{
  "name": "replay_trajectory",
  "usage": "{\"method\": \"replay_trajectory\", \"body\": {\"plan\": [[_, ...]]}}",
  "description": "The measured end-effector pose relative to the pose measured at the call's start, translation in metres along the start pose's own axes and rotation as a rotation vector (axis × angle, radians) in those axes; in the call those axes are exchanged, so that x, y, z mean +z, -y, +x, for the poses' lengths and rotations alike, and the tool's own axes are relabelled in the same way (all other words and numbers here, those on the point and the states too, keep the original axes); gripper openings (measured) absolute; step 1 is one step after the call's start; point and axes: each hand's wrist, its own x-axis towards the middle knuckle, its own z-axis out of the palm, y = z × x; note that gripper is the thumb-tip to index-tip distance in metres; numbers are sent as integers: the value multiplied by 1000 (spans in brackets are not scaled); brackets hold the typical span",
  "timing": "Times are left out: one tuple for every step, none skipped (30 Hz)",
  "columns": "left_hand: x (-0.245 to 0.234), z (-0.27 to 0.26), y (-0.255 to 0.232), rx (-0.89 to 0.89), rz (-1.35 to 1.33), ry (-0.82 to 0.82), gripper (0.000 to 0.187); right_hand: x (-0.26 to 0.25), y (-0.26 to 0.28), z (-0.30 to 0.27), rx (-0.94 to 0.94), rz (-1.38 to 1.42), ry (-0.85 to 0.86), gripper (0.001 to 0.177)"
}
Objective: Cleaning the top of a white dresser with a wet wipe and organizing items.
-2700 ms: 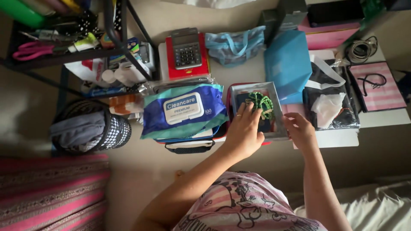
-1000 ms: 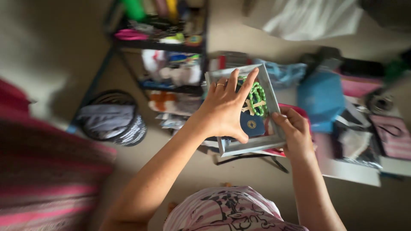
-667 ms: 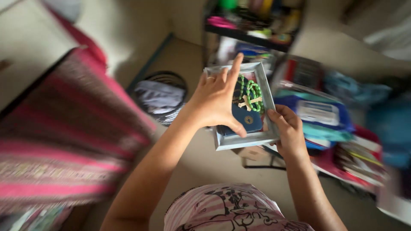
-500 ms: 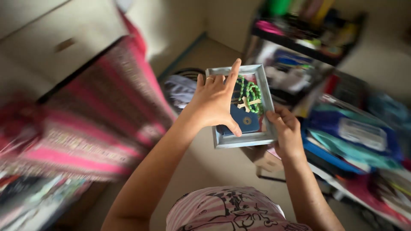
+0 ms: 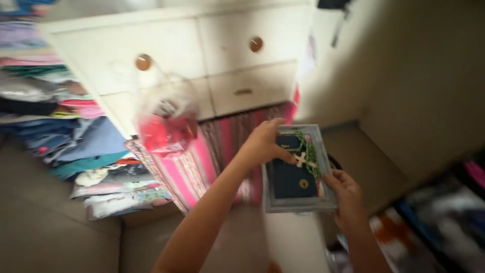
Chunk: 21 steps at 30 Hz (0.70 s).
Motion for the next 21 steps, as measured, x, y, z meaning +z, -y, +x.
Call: {"method": "replay_trajectory", "body": {"plan": [[-9, 9, 15, -30, -176, -96, 111, 12, 4, 16, -18, 35, 59, 26], [-19, 17, 29, -53, -353, -194, 104, 25, 8, 33, -35, 70, 119, 25], [-31, 18, 31, -58, -343, -223, 104, 31, 10, 48, -42, 67, 149, 25], [-43, 20, 32, -133, -338, -242, 97, 38, 11, 63, -41, 36, 217, 25], [-51, 19, 32, -210, -338, -256, 90, 43, 12, 76, -38, 2, 281, 26], [-58, 20, 34, -217, -334, -281, 90, 56, 19, 82, -42, -3, 306, 26], [-64, 21, 37, -250, -281, -307, 82, 68, 26, 88, 3, 16, 309, 24], [-70, 22, 40, -285, -229, -332, 74, 81, 32, 94, 49, 34, 310, 23], [-72, 23, 50, -294, -225, -349, 74, 90, 35, 100, 50, 30, 329, 23], [-74, 25, 60, -276, -237, -374, 68, 99, 37, 107, 52, 48, 357, 21], [-75, 26, 69, -255, -250, -392, 63, 107, 39, 111, 55, 68, 377, 20], [-79, 28, 80, -263, -248, -403, 63, 111, 36, 120, 58, 65, 390, 20], [-83, 32, 91, -340, -394, -357, 61, 115, 32, 128, 47, 46, 407, 20], [-87, 35, 101, -415, -540, -309, 59, 119, 28, 136, 35, 27, 424, 19], [-88, 39, 115, -418, -538, -305, 59, 123, 27, 140, 39, 30, 422, 19], [-89, 43, 130, -295, -618, -353, 55, 128, 26, 144, 18, 33, 453, 21], [-91, 48, 144, -166, -696, -400, 52, 133, 26, 148, -7, 38, 482, 22], [-107, 48, 134, -165, -694, -395, 52, 140, 30, 150, -7, 41, 479, 22], [-121, 44, 124, -256, -731, -405, 48, 146, 32, 150, -24, 27, 459, 22], [-134, 40, 115, -347, -767, -414, 44, 152, 33, 149, -41, 12, 438, 23], [-140, 40, 117, -359, -775, -408, 44, 159, 39, 142, -28, 6, 432, 23]]}}
